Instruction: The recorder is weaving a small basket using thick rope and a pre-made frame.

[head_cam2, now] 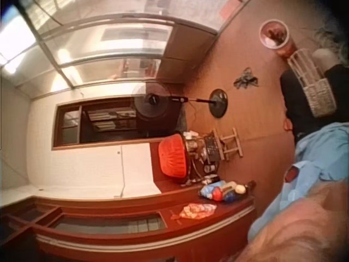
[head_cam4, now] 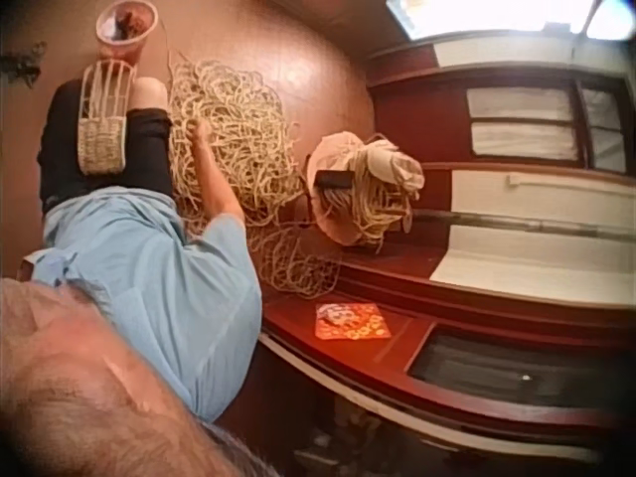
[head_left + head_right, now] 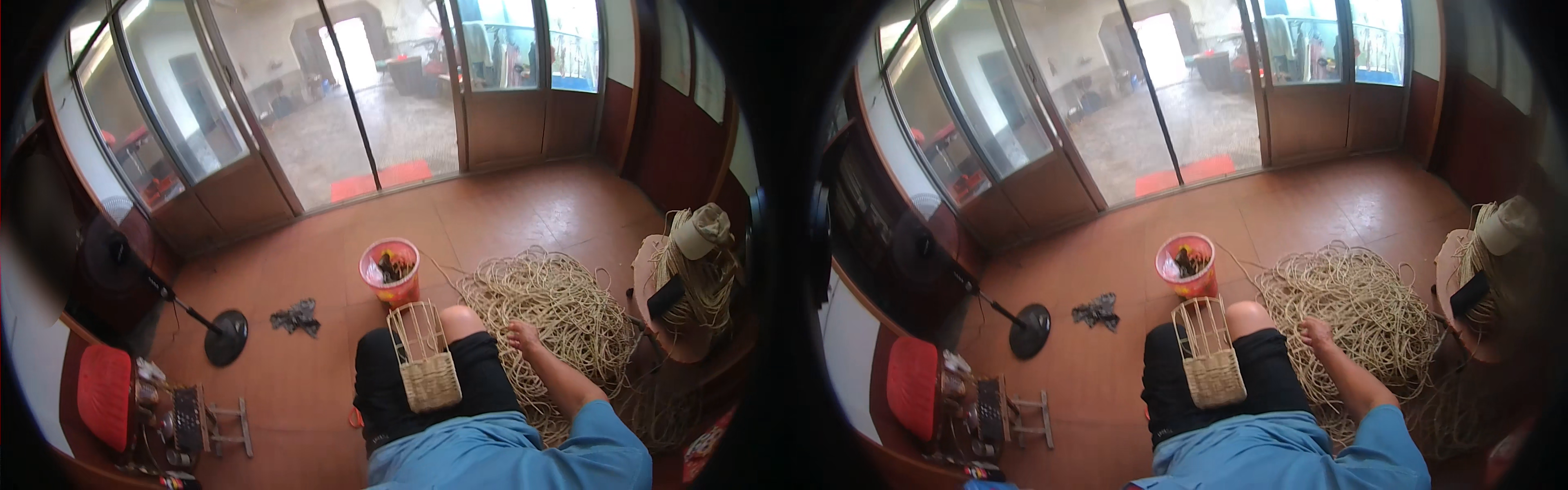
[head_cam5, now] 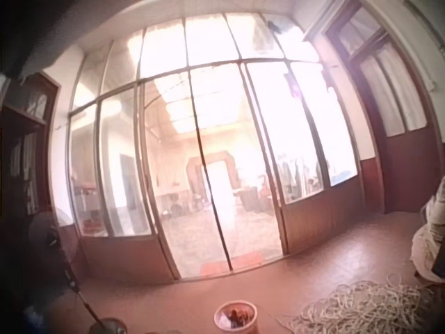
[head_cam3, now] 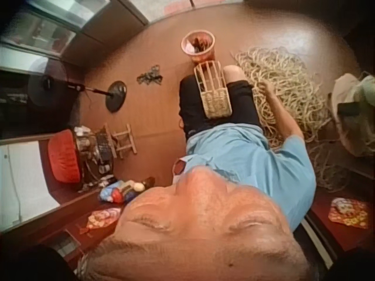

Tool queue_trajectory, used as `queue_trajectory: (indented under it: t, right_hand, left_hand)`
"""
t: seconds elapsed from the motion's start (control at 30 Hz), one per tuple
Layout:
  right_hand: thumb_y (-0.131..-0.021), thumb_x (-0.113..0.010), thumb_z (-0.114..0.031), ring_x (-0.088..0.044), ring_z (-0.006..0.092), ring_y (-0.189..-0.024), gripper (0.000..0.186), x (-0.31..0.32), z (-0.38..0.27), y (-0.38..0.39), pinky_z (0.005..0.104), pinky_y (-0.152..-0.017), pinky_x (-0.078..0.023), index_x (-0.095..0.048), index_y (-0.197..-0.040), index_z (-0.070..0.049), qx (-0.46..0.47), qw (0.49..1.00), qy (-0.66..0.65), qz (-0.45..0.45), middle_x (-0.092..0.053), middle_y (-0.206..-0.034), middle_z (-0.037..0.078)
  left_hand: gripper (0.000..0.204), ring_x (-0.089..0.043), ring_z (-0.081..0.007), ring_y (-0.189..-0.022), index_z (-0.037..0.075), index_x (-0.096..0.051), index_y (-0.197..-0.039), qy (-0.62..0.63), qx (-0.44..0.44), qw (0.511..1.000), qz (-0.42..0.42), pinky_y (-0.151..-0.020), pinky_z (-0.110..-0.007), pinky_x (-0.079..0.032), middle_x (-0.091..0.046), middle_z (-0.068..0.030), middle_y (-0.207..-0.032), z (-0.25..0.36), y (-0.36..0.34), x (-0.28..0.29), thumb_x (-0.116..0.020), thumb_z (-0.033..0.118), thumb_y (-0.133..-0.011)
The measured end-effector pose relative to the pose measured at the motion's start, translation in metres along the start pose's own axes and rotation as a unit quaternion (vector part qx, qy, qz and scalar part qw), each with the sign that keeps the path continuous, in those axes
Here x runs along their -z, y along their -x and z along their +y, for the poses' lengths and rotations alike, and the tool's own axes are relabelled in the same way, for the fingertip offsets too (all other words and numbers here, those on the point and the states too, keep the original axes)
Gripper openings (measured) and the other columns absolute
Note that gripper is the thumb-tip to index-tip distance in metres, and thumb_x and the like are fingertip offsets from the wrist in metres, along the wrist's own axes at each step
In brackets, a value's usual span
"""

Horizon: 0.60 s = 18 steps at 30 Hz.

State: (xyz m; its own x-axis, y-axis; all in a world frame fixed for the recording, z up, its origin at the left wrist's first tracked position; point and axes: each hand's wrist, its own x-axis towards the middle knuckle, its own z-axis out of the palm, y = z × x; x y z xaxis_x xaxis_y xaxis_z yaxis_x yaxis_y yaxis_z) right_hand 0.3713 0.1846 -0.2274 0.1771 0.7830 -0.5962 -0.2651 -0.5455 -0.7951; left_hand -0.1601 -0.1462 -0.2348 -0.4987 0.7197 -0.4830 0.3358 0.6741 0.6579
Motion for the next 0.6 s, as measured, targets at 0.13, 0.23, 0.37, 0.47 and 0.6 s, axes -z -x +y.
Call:
queue_trajectory:
  t: [0.13, 0.23, 0.37, 0.47, 0.6]
  right_hand:
    - [-0.099, -0.071, -0.017, -0.068, 0.0166, -0.084, 0.043, 0.005, 0.001, 0.004, 0.0303, -0.067, -0.059, -0.069, -0.141, -0.011, 0.008, 0.999, 0.000, -0.037, -0.071, -0.105, 0.001]
    - [-0.099, -0.069, -0.018, -0.069, 0.0161, -0.088, 0.045, 0.008, -0.004, 0.014, 0.0304, -0.069, -0.060, -0.068, -0.144, -0.011, 0.013, 0.999, 0.017, -0.033, -0.071, -0.107, 0.000]
    - [-0.098, -0.070, -0.017, -0.068, 0.0172, -0.088, 0.048, 0.007, -0.014, 0.028, 0.0306, -0.071, -0.060, -0.068, -0.145, -0.009, 0.027, 0.998, 0.022, -0.042, -0.070, -0.112, 0.002]
    - [-0.096, -0.073, -0.018, -0.068, 0.0187, -0.088, 0.049, 0.005, -0.019, 0.037, 0.0318, -0.070, -0.061, -0.069, -0.144, -0.008, 0.040, 0.999, 0.020, -0.024, -0.071, -0.113, 0.005]
    - [-0.095, -0.073, -0.018, -0.069, 0.0190, -0.088, 0.048, -0.001, -0.025, 0.039, 0.0312, -0.068, -0.061, -0.070, -0.142, -0.008, 0.048, 0.998, 0.044, -0.022, -0.071, -0.113, 0.004]
  left_hand:
    - [0.017, -0.066, -0.0283, -0.091, 0.009, -0.074, -0.108, 0.019, 0.030, 0.999, 0.010, -0.077, -0.043, -0.054, -0.069, -0.0121, -0.101, -0.036, 0.029, -0.006, -0.062, 0.019, -0.104]
    - [0.016, -0.066, -0.0273, -0.089, 0.009, -0.073, -0.107, 0.038, 0.059, 0.997, 0.015, -0.076, -0.043, -0.053, -0.068, -0.0113, -0.100, -0.062, 0.052, -0.013, -0.062, 0.019, -0.105]
    - [0.015, -0.065, -0.0261, -0.087, 0.009, -0.073, -0.106, 0.057, 0.093, 0.994, 0.019, -0.074, -0.042, -0.052, -0.067, -0.0103, -0.098, -0.087, 0.077, -0.022, -0.062, 0.019, -0.105]
    - [0.014, -0.064, -0.0252, -0.085, 0.009, -0.072, -0.106, 0.067, 0.110, 0.991, 0.022, -0.073, -0.041, -0.052, -0.067, -0.0096, -0.097, -0.099, 0.089, -0.027, -0.062, 0.019, -0.105]
    - [0.013, -0.063, -0.0240, -0.083, 0.009, -0.071, -0.105, 0.080, 0.129, 0.988, 0.029, -0.071, -0.040, -0.051, -0.066, -0.0086, -0.095, -0.113, 0.102, -0.033, -0.062, 0.019, -0.105]
